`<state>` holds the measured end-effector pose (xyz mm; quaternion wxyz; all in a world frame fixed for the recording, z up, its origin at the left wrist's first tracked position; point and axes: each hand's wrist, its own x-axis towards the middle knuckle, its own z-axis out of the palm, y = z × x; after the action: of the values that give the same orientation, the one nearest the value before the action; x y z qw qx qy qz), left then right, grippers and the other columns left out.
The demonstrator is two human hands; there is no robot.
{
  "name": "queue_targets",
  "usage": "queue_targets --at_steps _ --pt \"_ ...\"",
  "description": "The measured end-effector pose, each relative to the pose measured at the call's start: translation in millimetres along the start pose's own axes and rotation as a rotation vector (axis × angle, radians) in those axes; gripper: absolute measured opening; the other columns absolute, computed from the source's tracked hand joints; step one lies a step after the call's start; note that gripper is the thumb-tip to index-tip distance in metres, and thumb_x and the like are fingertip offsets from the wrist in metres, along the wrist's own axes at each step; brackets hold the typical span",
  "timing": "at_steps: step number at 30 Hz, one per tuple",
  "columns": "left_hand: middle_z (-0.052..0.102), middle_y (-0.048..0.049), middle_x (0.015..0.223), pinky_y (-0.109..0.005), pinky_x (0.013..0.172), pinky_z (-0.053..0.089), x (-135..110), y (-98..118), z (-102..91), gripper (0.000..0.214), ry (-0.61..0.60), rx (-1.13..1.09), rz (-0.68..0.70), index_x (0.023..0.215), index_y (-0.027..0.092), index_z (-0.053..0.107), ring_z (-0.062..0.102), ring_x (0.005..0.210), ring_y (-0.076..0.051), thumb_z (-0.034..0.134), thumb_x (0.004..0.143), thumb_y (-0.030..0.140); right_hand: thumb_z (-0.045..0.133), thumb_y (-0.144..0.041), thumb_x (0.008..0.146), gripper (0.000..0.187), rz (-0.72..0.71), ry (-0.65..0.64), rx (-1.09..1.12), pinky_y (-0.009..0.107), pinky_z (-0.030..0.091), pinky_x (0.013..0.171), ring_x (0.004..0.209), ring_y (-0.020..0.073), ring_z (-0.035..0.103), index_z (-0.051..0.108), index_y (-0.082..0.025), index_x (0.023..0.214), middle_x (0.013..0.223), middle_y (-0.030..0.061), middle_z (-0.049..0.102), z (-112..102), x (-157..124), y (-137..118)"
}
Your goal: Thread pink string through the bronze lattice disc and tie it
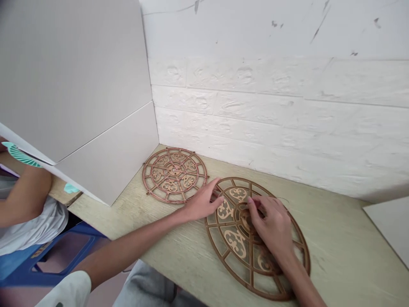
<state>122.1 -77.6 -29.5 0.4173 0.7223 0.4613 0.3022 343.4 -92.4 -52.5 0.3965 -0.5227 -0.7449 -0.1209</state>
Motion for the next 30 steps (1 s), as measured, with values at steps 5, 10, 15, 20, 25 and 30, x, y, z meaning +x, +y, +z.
queue_targets --at_steps 5,10,15,20,25,30 --pt "0.051 -0.0203 0.127 -0.052 0.114 0.035 -8 -2 4.0 0.064 0.037 0.086 0.051 0.153 0.013 0.036 0.044 0.129 -0.036 0.046 0.093 0.034 0.048 -0.054 0.096 0.039 0.009 -0.02 0.018 0.041 0.05 0.071 0.073 0.0254 0.064 0.063 -0.022 0.08 0.076 0.008 0.07 1 -2 2" --pt "0.041 -0.0184 0.143 -0.05 0.119 0.03 -11 0 1.8 0.068 0.021 -0.03 0.123 0.152 0.016 0.037 0.036 0.137 -0.036 0.051 0.088 0.035 0.049 -0.052 0.095 0.034 0.055 -0.036 0.048 0.046 0.05 0.073 0.075 0.0288 0.065 0.062 -0.025 0.079 0.076 0.0095 0.069 4 -3 4" --pt "0.037 -0.0196 0.151 -0.05 0.121 0.027 -7 2 -2.9 0.071 -0.019 -0.094 0.105 0.152 0.013 0.036 0.033 0.143 -0.034 0.052 0.089 0.04 0.046 -0.055 0.096 0.041 0.045 -0.018 0.035 0.041 0.05 0.072 0.073 0.0254 0.063 0.063 -0.022 0.079 0.075 0.0088 0.068 6 -3 7" --pt "0.043 -0.0195 0.149 -0.046 0.121 0.03 3 -6 -8.2 0.065 -0.012 -0.128 0.14 0.148 0.012 0.042 0.041 0.14 -0.031 0.055 0.09 0.039 0.048 -0.053 0.095 0.039 0.088 -0.018 0.053 0.038 0.048 0.074 0.074 0.0227 0.062 0.063 -0.021 0.08 0.076 0.0064 0.068 9 -5 12" --pt "0.06 -0.0112 0.133 -0.031 0.101 0.049 22 -13 -67.0 0.047 0.154 0.022 0.091 0.139 0.016 0.052 0.061 0.118 -0.02 0.048 0.097 0.036 0.048 -0.054 0.094 0.041 0.174 0.022 0.075 0.037 0.048 0.074 0.075 0.0229 0.062 0.064 -0.02 0.078 0.076 0.0068 0.068 8 -3 16" --pt "0.058 -0.0163 0.132 -0.046 0.12 0.028 28 -45 -148.1 0.04 0.45 0.466 -0.117 0.128 0.011 0.061 0.046 0.131 -0.03 0.046 0.094 0.026 0.046 -0.054 0.096 0.041 0.204 0.014 0.125 0.038 0.049 0.077 0.079 0.0235 0.063 0.064 -0.02 0.082 0.08 0.0077 0.07 -2 10 -1"
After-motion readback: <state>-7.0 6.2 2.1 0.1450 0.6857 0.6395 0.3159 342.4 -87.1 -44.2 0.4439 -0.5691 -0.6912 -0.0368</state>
